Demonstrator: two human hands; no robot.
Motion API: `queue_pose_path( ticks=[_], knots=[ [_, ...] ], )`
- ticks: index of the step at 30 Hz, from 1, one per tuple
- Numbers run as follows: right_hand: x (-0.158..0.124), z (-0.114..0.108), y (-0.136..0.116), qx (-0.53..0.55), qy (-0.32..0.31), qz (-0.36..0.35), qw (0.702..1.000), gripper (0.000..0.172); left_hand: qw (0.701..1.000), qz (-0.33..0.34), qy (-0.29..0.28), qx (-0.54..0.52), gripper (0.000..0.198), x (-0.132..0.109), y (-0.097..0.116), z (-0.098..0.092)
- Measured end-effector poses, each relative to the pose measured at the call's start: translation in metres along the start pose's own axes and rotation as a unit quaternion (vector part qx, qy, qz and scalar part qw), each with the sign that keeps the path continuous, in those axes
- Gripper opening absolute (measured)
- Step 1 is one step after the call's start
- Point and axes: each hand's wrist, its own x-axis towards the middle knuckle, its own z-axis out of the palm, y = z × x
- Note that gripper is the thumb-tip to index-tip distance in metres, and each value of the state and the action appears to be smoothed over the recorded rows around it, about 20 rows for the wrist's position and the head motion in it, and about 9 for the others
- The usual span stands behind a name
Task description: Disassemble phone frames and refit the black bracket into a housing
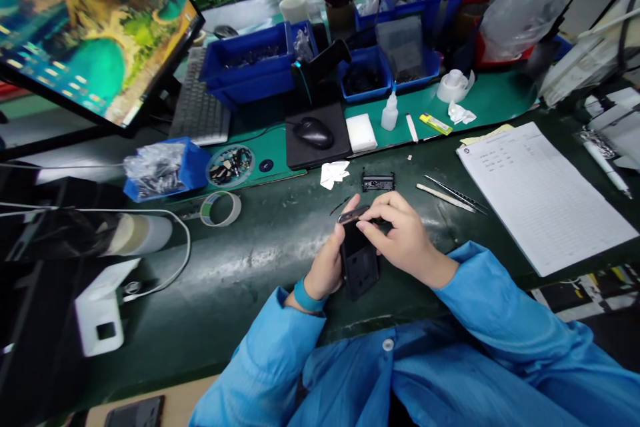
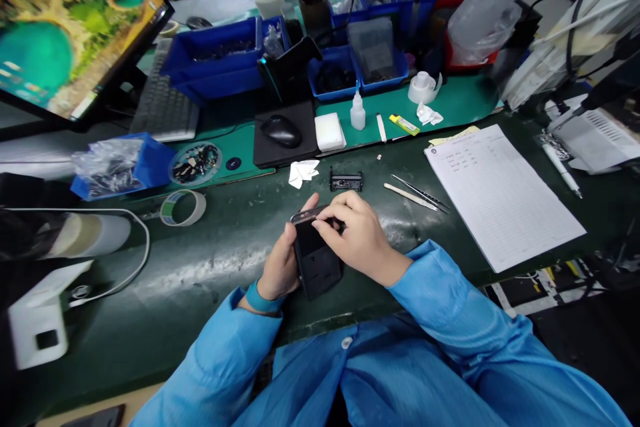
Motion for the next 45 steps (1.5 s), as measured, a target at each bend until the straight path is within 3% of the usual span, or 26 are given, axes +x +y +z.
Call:
queue_pose_path(
  ticks=[4, 10, 14, 20, 24, 27, 31, 37, 45],
  knots=[
    [0.000, 0.002, -0.001, 0.033, -0.024, 0.033, 0.999, 0.006, 1.000, 0.015, -0.011, 0.022, 0.081, 0.000, 0.000, 0.001],
    [-0.002, 0.006, -0.001, -0.063, 0.016, -0.092, 0.994, 0.012, 0.996, 0.073, 0.032, 0.050, 0.071, 0.003, -0.003, -0.001],
    [-0.006, 0.008, 0.000, -0.122, 0.040, -0.154, 0.980, 0.016, 0.996, 0.076, 0.046, 0.033, 0.069, 0.002, -0.002, 0.001],
    [-0.004, 0.006, 0.000, -0.148, 0.062, -0.154, 0.975, 0.010, 0.997, 0.059, 0.053, -0.017, 0.070, 0.004, -0.002, 0.002],
    [-0.009, 0.008, -0.004, -0.158, 0.042, -0.169, 0.972, 0.028, 0.995, 0.063, 0.071, -0.038, 0.068, -0.003, -0.004, 0.005],
    [-0.027, 0.013, -0.015, -0.186, -0.019, -0.192, 0.963, 0.038, 0.990, 0.075, 0.115, -0.010, 0.070, -0.022, -0.011, 0.006],
    [-0.065, 0.016, -0.036, -0.177, -0.070, -0.177, 0.966, 0.040, 0.988, 0.029, 0.152, 0.000, 0.074, -0.063, -0.028, 0.003],
    [-0.100, 0.010, -0.069, -0.070, -0.094, -0.119, 0.986, 0.025, 0.983, 0.002, 0.176, 0.061, 0.074, -0.123, -0.051, -0.004],
    [-0.118, 0.000, -0.091, -0.061, -0.104, -0.121, 0.985, 0.029, 0.976, 0.029, 0.190, 0.102, 0.069, -0.155, -0.072, -0.009]
  ],
)
